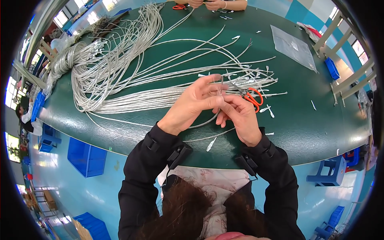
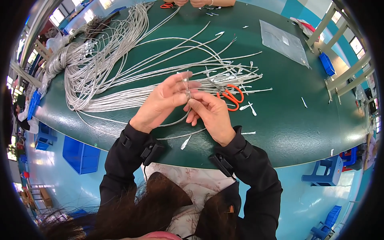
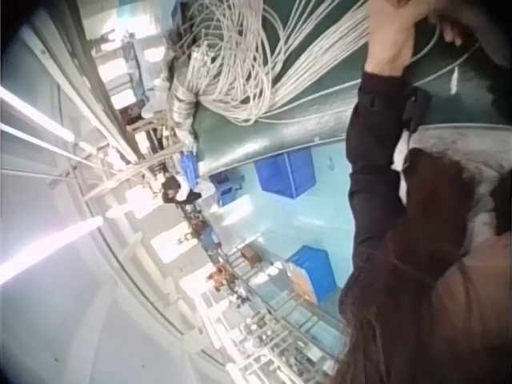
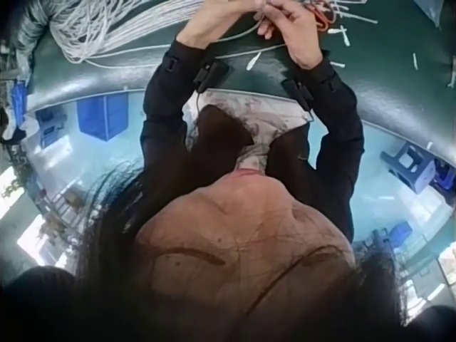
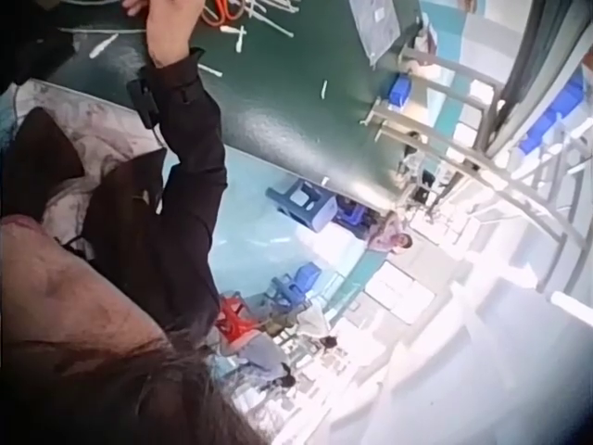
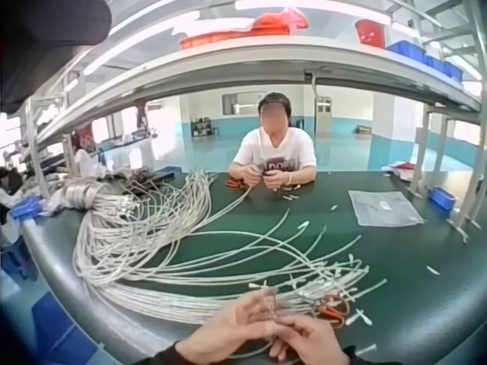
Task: The person prepares wires by pulling them from a bundle, stripping the outer casing by hand, and trimming the ends with shears.
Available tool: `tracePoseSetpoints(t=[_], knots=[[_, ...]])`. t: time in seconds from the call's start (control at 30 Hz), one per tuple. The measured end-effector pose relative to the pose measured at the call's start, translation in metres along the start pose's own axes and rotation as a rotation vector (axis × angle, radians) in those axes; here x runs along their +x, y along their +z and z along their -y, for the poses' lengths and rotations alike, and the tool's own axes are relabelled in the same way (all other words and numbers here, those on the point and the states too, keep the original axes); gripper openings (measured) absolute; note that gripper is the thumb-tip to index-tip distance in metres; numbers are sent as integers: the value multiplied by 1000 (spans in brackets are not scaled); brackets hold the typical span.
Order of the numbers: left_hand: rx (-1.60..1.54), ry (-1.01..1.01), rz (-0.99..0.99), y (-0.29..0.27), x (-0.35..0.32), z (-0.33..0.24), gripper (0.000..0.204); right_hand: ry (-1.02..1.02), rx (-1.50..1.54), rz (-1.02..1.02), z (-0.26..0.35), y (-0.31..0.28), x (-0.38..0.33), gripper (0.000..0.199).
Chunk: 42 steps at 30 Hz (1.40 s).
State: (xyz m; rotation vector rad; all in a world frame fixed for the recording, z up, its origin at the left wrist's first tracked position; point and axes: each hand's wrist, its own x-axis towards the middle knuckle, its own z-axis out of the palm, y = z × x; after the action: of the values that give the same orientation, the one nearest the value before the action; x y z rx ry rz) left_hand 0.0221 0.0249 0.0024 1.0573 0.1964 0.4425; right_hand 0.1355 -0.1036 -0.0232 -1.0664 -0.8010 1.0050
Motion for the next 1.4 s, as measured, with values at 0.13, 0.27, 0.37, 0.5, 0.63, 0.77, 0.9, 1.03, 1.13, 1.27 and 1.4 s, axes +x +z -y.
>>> tracePoseSetpoints(t=[0.13, 0.27, 0.37, 0.5, 0.63, 0.77, 0.9, 1.03, 1.13, 1.27, 1.4], knots=[[54, -78, 144, -6, 2, -2, 46, 16, 2, 30, 1, 2, -1, 17], [-23, -72, 173, -15, 4, 0, 40, 36, 53, 52, 3, 2, -2, 17], [-85, -87, 134, -14, 3, -4, 31, 33, 79, 68, 3, 2, -2, 18], [-68, 13, -120, -8, 0, 4, 26, 21, 62, 82, 2, 1, -3, 17], [-48, 170, -303, -19, 7, 3, 23, 16, 23, 57, 5, -1, -1, 16], [53, 185, -428, -25, 8, 4, 16, -19, -60, -29, 6, -5, 2, 14], [78, -120, -62, 5, -1, 9, 18, -124, -212, -135, 7, -8, 11, 12], [646, 152, -80, -7, 0, 17, 18, -189, -425, -234, 19, -15, 15, 12], [728, 193, -135, 2, -6, 2, 18, -186, -703, -348, 35, -38, 18, 13], [709, 274, -170, 1, -2, 9, 18, -206, -1297, -202, 23, -72, 15, 19], [658, 273, -172, -7, 1, 18, 18, -312, -1466, -179, 19, -72, 12, 22]])
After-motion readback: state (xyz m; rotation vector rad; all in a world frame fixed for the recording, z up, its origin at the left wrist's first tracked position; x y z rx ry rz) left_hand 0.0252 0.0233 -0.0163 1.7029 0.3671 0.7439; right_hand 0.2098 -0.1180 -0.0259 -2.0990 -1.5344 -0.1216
